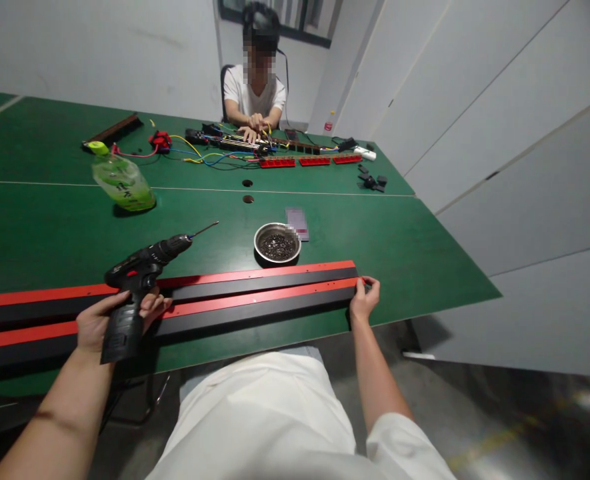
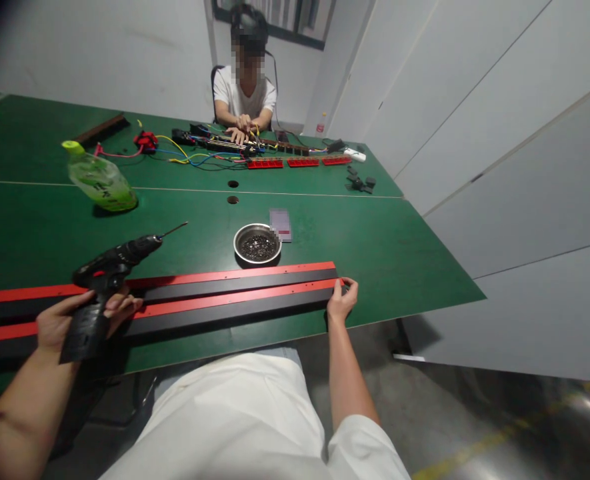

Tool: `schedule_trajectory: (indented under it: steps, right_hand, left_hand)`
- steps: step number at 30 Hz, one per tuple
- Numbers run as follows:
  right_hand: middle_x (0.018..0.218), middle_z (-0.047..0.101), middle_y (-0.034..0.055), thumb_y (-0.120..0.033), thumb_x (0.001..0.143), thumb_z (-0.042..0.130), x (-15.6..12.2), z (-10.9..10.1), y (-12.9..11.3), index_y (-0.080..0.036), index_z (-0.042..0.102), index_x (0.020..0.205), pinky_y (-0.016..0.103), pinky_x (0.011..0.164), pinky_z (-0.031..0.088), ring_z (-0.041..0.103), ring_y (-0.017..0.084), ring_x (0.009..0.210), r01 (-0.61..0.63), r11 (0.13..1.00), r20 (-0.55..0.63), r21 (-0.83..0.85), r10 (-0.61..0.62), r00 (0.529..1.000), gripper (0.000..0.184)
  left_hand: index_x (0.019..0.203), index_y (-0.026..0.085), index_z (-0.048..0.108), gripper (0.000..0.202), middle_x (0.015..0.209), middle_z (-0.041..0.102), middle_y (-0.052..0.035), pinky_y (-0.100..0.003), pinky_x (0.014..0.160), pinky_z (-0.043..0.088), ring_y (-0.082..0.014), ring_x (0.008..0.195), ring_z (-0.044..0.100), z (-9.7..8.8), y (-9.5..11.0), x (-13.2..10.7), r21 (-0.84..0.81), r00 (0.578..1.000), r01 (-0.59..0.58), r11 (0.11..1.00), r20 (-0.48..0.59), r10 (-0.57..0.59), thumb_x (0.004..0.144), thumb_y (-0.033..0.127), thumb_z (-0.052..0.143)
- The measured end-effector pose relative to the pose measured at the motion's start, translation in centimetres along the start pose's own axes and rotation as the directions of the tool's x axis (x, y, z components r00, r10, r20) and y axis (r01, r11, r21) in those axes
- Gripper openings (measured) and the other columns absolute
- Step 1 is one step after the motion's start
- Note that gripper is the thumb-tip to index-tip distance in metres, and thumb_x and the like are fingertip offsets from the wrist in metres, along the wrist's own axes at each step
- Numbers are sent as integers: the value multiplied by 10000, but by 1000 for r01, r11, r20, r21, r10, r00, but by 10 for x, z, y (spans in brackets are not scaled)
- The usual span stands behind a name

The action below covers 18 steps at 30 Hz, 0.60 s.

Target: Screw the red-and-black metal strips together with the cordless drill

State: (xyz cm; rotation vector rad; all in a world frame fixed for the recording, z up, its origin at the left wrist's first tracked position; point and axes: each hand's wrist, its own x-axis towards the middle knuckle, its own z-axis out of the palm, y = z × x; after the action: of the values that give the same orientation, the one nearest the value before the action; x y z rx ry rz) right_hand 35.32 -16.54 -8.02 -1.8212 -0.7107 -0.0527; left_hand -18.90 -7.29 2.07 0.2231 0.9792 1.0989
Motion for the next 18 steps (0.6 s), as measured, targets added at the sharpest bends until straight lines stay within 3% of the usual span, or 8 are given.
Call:
schedule_trajectory:
  steps: [5, 9, 12, 13, 14, 15, 17, 18]
  right_hand:
    - [1037, 660, 117, -458, 861, 549, -4, -2, -3, -202, 589, 1014, 439, 966, 490, 630, 283, 994, 29, 997, -23, -77, -31, 999, 301]
    - [1232, 645, 179, -374, 876, 574, -7, -4, -35, -204, 623, 1070, 564, 1132, 343, 541, 369, 1275, 207, 922, -83, -326, -246, 966, 262]
    - [1252, 665, 169, -349, 925, 588, 1, 19, -79, -197, 654, 1130, 548, 1136, 324, 555, 359, 1268, 447, 838, 182, -313, -409, 894, 264]
    - [1221, 684, 159, -337, 959, 565, 4, 33, -94, -195, 660, 1155, 502, 1092, 368, 593, 331, 1205, 518, 822, 330, -236, -434, 838, 261]
    - [1189, 703, 148, -331, 989, 545, 6, 50, -110, -196, 667, 1178, 457, 1042, 403, 621, 305, 1147, 579, 801, 495, -149, -447, 745, 262]
    - [1185, 717, 142, -325, 1006, 544, 7, 69, -124, -198, 677, 1206, 429, 1011, 418, 638, 290, 1118, 631, 772, 641, -73, -448, 623, 271]
    - [1209, 737, 142, -316, 1005, 590, 7, 107, -148, -204, 705, 1224, 426, 1011, 413, 645, 301, 1148, 726, 687, 829, -11, -400, 391, 271]
    - [1213, 743, 145, -315, 995, 621, 6, 124, -156, -203, 719, 1217, 436, 1019, 409, 647, 314, 1164, 765, 643, 880, -17, -353, 317, 267]
  left_hand:
    - [753, 187, 547, 51, 667, 536, -95, -406, 791, 698, -288, 780, 714, 11, 0, -7, 81, 997, 47, 996, -61, -42, 707, 188, 569]
    - [703, 176, 572, 75, 627, 546, -81, -390, 854, 685, -256, 717, 707, 7, -1, -3, 120, 1000, -6, 993, 13, 4, 731, 215, 630]
    - [705, 160, 605, 146, 632, 593, -72, -384, 882, 672, -222, 663, 691, 1, -6, 0, 167, 996, -67, 984, 73, 55, 770, 235, 712]
    - [711, 152, 620, 170, 639, 612, -68, -379, 874, 671, -204, 634, 678, 2, -9, 0, 184, 994, -90, 979, 85, 75, 776, 245, 747]
    - [724, 143, 640, 189, 655, 637, -66, -369, 849, 671, -186, 606, 664, 5, -13, -1, 199, 991, -117, 973, 86, 102, 780, 259, 778]
    - [735, 137, 661, 198, 675, 662, -68, -351, 798, 670, -179, 599, 663, 9, -18, -1, 213, 987, -153, 965, 78, 139, 777, 268, 803]
    - [756, 137, 698, 210, 705, 693, -72, -307, 706, 649, -206, 681, 710, 25, -31, 0, 235, 979, -201, 951, 91, 185, 782, 299, 830]
    - [746, 136, 706, 227, 705, 699, -72, -291, 668, 634, -208, 686, 715, 34, -39, 1, 238, 977, -206, 949, 104, 186, 782, 317, 838]
